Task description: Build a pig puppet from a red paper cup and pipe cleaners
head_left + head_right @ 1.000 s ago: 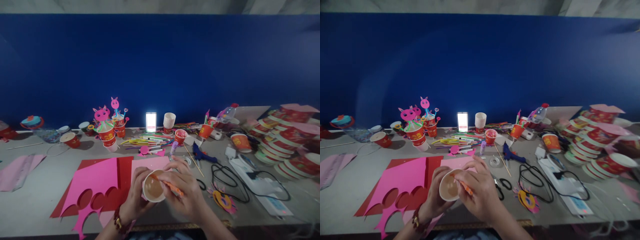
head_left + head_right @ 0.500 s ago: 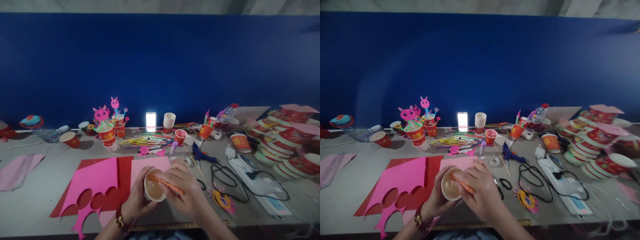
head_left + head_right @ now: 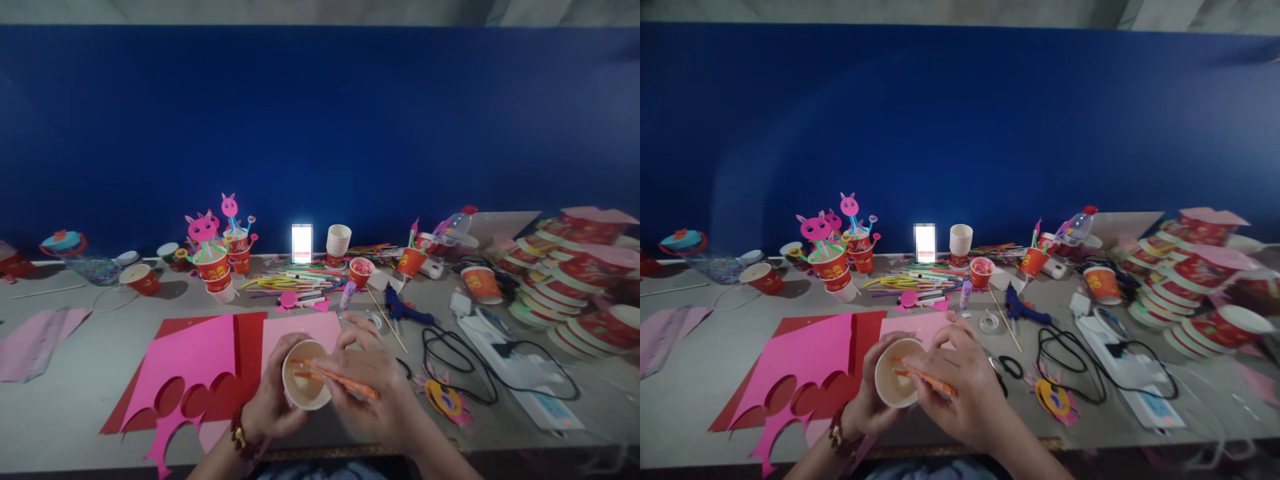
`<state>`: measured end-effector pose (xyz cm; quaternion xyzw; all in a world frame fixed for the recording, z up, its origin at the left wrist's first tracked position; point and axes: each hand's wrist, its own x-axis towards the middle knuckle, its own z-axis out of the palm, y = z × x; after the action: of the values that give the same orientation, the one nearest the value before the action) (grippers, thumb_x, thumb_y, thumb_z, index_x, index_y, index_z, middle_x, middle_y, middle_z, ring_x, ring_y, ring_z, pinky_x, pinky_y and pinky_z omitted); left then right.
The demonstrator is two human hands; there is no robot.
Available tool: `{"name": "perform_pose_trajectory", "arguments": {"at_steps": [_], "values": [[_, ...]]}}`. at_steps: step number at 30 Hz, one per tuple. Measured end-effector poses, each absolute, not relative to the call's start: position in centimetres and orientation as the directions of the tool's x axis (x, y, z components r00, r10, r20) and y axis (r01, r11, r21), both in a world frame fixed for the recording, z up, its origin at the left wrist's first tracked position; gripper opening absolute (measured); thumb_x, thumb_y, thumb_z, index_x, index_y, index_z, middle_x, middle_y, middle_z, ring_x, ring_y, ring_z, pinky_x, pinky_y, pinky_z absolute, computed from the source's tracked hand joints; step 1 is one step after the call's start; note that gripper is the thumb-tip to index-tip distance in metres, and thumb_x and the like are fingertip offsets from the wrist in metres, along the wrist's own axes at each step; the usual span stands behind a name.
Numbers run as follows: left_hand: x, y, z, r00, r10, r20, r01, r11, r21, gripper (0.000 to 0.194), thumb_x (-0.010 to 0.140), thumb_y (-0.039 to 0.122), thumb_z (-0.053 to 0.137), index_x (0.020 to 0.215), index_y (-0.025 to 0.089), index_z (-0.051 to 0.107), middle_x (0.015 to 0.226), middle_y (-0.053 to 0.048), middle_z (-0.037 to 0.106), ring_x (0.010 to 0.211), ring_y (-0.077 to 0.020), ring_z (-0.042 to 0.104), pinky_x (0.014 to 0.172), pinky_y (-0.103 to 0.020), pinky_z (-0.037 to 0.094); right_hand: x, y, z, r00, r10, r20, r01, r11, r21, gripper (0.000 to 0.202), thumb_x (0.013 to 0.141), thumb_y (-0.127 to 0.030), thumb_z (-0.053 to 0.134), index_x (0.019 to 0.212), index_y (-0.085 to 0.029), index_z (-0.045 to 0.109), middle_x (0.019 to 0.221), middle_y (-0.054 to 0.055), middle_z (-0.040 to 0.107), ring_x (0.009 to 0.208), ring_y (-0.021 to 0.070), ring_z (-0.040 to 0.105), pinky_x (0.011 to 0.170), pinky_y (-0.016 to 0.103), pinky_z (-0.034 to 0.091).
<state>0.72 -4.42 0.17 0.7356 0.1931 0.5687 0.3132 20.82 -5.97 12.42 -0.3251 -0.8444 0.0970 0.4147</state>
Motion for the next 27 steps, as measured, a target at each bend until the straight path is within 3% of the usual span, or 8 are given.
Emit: {"name": "perform_pose_trajectory", "arguments": {"at_steps": [6, 15, 27], "values": [[0.6, -4.8, 0.8, 0.258, 0.685, 0.681, -0.066, -0.691, 0.720, 0.079, 0.084, 0.046, 0.069, 0.150, 0.025, 0.031, 0.138, -0.019, 0.048, 0.128, -0.0408, 0.051, 0.105, -0.062, 0.043, 20.7, -5.9, 11.9, -0.454, 0.613, 0.646, 0.411, 0.788, -0.459, 0.031, 0.087, -0.011, 0.062, 0.110, -0.029, 0.072, 0.094, 0.000, 0.078, 0.087, 0.0209, 0.066, 0.112, 0.055, 0.038], [0.6, -4.9, 0.4, 0.235, 0.715, 0.659, -0.084, -0.660, 0.747, 0.079, 0.083, 0.043, 0.070, 0.149, 0.027, 0.031, 0.137, -0.017, 0.048, 0.129, -0.0398, 0.052, 0.103, -0.060, 0.046, 20.4, -5.8, 11.3, -0.363, 0.606, 0.708, 0.313, 0.795, -0.520, 0.046, 0.085, -0.006, 0.060, 0.122, -0.032, 0.069, 0.087, -0.002, 0.078, 0.087, 0.0204, 0.068, 0.111, 0.055, 0.040], [0.7, -5.0, 0.4, 0.232, 0.734, 0.639, -0.096, -0.636, 0.766, 0.080, 0.084, 0.038, 0.069, 0.151, 0.024, 0.028, 0.138, -0.018, 0.049, 0.125, -0.0372, 0.056, 0.102, -0.057, 0.048, 20.3, -6.0, 11.5, -0.409, 0.611, 0.677, 0.329, 0.791, -0.515, 0.040, 0.079, -0.003, 0.057, 0.107, -0.030, 0.069, 0.090, -0.003, 0.078, 0.093, 0.0210, 0.068, 0.116, 0.054, 0.034]]}}
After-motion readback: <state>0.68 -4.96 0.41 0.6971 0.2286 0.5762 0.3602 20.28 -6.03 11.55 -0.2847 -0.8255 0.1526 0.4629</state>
